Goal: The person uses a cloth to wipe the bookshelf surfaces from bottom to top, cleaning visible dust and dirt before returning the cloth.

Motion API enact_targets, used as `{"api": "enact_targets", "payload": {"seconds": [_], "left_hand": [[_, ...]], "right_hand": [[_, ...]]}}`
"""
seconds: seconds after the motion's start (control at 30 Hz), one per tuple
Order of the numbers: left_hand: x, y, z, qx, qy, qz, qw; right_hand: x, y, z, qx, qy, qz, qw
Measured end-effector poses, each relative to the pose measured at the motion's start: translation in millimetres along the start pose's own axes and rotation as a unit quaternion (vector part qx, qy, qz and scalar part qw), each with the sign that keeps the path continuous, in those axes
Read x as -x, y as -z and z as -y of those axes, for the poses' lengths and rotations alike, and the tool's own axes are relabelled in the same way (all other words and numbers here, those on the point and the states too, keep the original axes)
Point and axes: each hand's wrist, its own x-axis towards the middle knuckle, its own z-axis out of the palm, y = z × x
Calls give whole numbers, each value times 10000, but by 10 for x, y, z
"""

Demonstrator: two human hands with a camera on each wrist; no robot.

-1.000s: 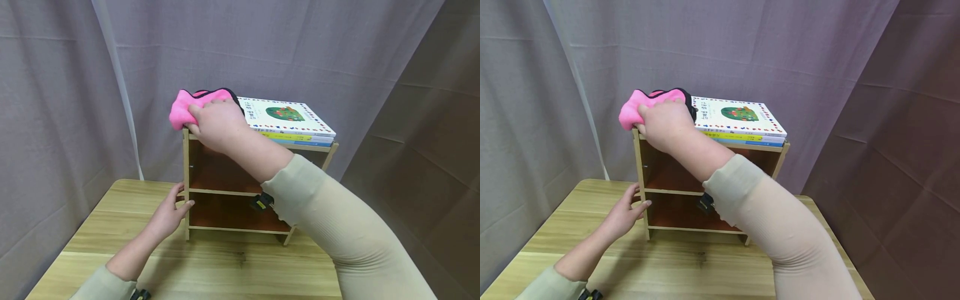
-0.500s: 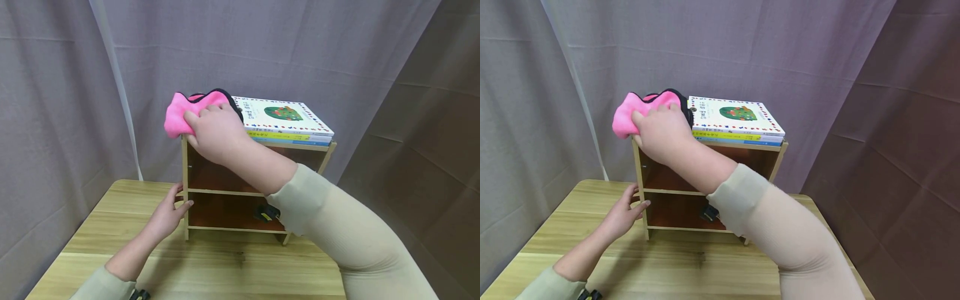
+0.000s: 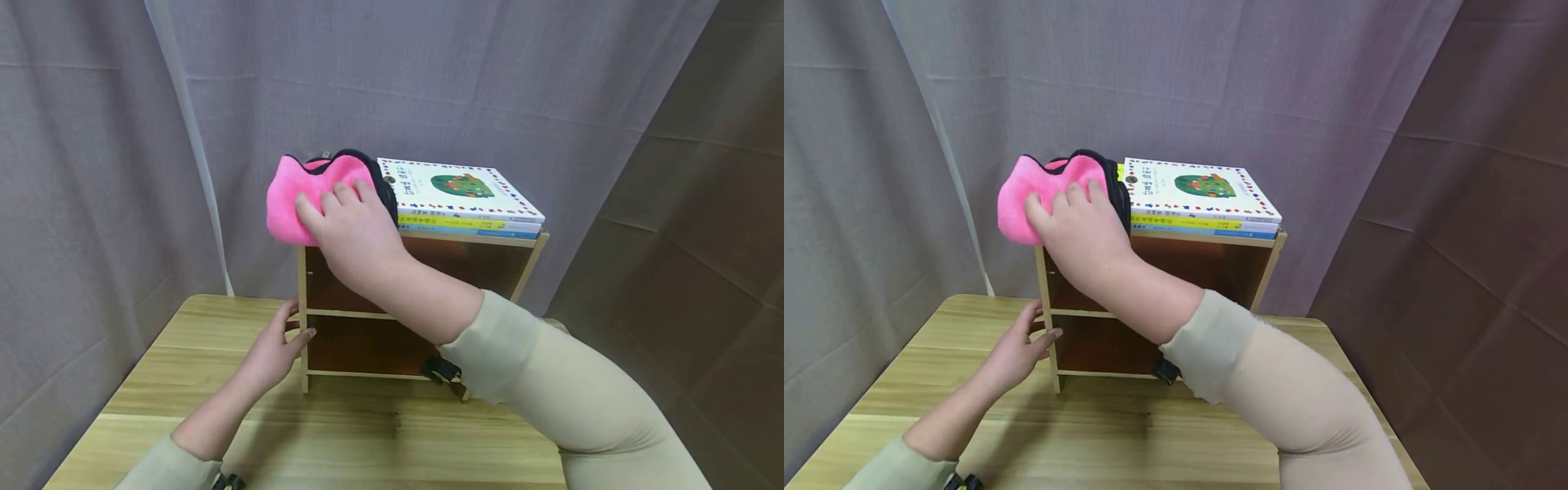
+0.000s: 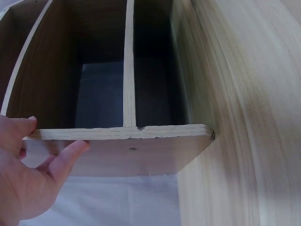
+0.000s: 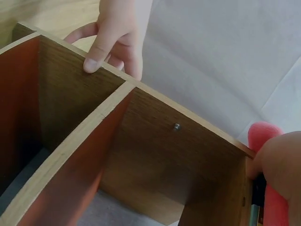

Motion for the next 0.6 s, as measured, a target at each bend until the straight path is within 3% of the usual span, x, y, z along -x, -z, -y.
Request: {"api": "enact_targets", "payload": {"seconds": [0.6], "left_hand": [[7,-12,-10,30,-179,-84,9998]], "right_hand": [[82,-165,68,441,-1,-1310,9904]]}}
